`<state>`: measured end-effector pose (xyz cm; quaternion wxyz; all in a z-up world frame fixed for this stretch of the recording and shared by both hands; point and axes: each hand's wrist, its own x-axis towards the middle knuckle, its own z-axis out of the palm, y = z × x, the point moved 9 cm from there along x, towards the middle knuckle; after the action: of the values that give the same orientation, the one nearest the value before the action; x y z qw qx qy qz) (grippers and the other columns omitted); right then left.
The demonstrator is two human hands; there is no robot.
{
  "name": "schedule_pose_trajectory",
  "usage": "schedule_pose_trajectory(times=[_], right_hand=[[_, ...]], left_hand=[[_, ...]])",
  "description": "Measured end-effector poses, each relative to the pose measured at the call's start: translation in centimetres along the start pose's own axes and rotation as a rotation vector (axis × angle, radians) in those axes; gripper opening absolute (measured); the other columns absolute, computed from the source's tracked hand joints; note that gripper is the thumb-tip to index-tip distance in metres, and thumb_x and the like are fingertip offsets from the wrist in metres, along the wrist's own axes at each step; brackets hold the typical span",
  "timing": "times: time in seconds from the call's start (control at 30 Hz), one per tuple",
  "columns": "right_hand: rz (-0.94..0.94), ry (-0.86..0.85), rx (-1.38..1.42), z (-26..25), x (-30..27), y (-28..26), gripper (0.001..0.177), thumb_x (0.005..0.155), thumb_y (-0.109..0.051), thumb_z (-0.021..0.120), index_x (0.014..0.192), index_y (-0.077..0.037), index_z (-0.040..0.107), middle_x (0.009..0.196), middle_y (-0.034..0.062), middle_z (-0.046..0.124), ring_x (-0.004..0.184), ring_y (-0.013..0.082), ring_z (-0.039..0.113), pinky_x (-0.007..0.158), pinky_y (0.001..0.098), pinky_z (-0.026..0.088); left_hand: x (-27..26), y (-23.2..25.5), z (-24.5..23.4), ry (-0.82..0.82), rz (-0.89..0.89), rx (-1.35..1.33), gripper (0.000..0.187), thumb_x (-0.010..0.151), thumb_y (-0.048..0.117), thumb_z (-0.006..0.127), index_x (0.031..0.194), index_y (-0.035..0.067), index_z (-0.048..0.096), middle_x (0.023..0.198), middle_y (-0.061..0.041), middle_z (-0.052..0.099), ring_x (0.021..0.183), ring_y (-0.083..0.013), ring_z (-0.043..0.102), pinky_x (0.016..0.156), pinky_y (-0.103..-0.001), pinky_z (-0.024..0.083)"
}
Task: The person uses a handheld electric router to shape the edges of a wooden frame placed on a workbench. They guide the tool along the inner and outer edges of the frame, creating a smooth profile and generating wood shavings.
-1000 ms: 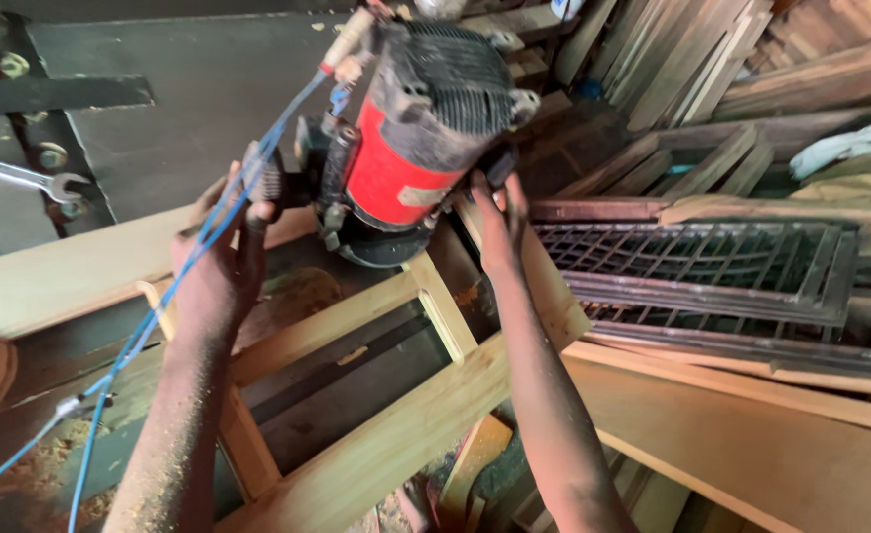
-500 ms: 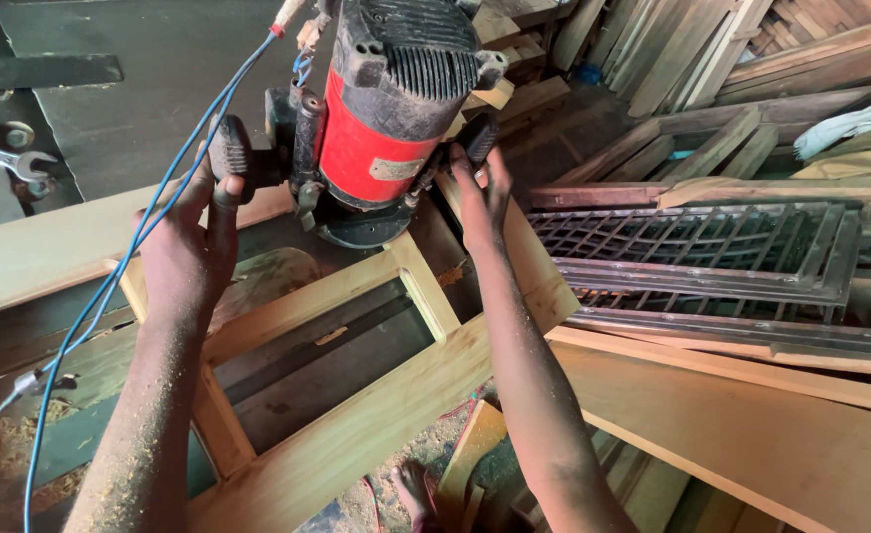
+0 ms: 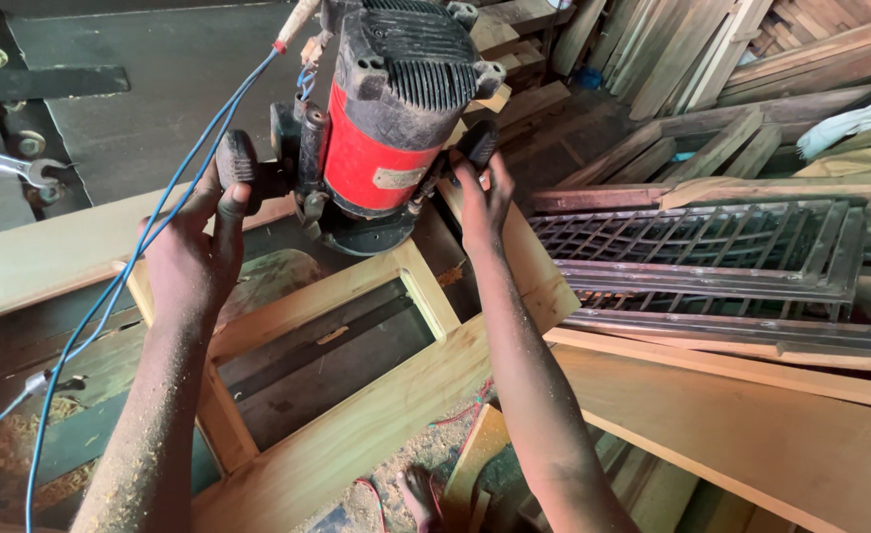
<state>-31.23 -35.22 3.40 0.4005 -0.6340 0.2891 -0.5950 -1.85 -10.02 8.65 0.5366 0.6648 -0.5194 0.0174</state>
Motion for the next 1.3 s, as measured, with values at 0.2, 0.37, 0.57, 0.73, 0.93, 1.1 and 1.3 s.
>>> schedule_pose_trajectory(times=[0.2,0.37,0.57,0.73,0.93,1.1,1.3], right_hand=[[0.024,0.053,-0.032,-0.5,-0.6,-0.1,0.026,0.092,-0.012,0.067,0.114,0.001,0.069,0.104,0.0056,0.071,0.098,0.0138,0.064,0.090,0.0306,0.051],[0.003,0.079,-0.058,-0.7,-0.7,-0.7,0.025,0.091,-0.012,0.067,0.113,0.001,0.069,0.102,0.0041,0.071,0.095,0.0118,0.064,0.088,0.0291,0.051],[-0.046,0.115,-0.201,-1.4,-0.7,-0.7,0.023,0.092,-0.013,0.069,0.111,0.000,0.070,0.089,0.0003,0.066,0.082,0.0094,0.054,0.075,0.0267,0.044],[-0.049,0.132,-0.188,-1.6,-1.0,-0.2,0.019,0.095,-0.013,0.073,0.107,0.001,0.072,0.083,-0.0017,0.055,0.077,0.0087,0.043,0.070,0.0277,0.037],[-0.113,0.139,-0.229,-2.0,-1.1,-0.4,0.021,0.092,-0.012,0.072,0.108,0.001,0.072,0.085,-0.0009,0.064,0.079,0.0091,0.050,0.071,0.0279,0.041],[-0.072,0.144,-0.175,-2.0,-1.4,-0.7,0.026,0.090,-0.013,0.070,0.111,0.002,0.072,0.091,-0.0001,0.067,0.081,0.0091,0.053,0.075,0.0278,0.045],[-0.058,0.165,-0.200,-2.3,-1.8,-1.0,0.027,0.090,-0.014,0.071,0.112,0.001,0.073,0.093,0.0009,0.067,0.084,0.0098,0.054,0.076,0.0282,0.046]], left_hand=[[-0.4,0.0,-0.1,0.020,0.048,0.027,0.045,0.114,0.031,0.066,0.143,-0.002,0.066,0.072,-0.025,0.062,0.052,-0.0184,0.059,0.058,-0.033,0.047],[-0.7,-0.8,0.1,0.021,0.025,-0.019,0.047,0.111,0.033,0.070,0.140,-0.004,0.068,0.081,-0.024,0.070,0.058,-0.0188,0.067,0.059,-0.032,0.049],[-1.2,-0.8,-0.1,0.067,0.112,0.027,0.046,0.114,0.035,0.074,0.136,-0.005,0.071,0.088,-0.027,0.069,0.072,-0.0204,0.073,0.068,-0.032,0.053],[-1.5,-1.1,0.0,0.040,0.052,-0.007,0.050,0.111,0.040,0.074,0.136,-0.003,0.070,0.087,-0.025,0.071,0.073,-0.0204,0.074,0.068,-0.031,0.054],[-1.6,-0.6,-0.4,-0.005,-0.004,-0.074,0.049,0.109,0.041,0.071,0.139,0.002,0.070,0.077,-0.020,0.070,0.061,-0.0144,0.067,0.062,-0.029,0.053],[-1.5,-1.1,-0.5,-0.073,-0.112,0.002,0.043,0.103,0.042,0.075,0.120,0.002,0.078,0.065,-0.022,0.063,0.057,-0.0215,0.055,0.058,-0.034,0.048],[-1.7,0.1,-1.1,-0.054,0.006,-0.185,0.044,0.105,0.042,0.074,0.128,0.005,0.075,0.085,-0.011,0.076,0.070,-0.0097,0.067,0.071,-0.029,0.052]])
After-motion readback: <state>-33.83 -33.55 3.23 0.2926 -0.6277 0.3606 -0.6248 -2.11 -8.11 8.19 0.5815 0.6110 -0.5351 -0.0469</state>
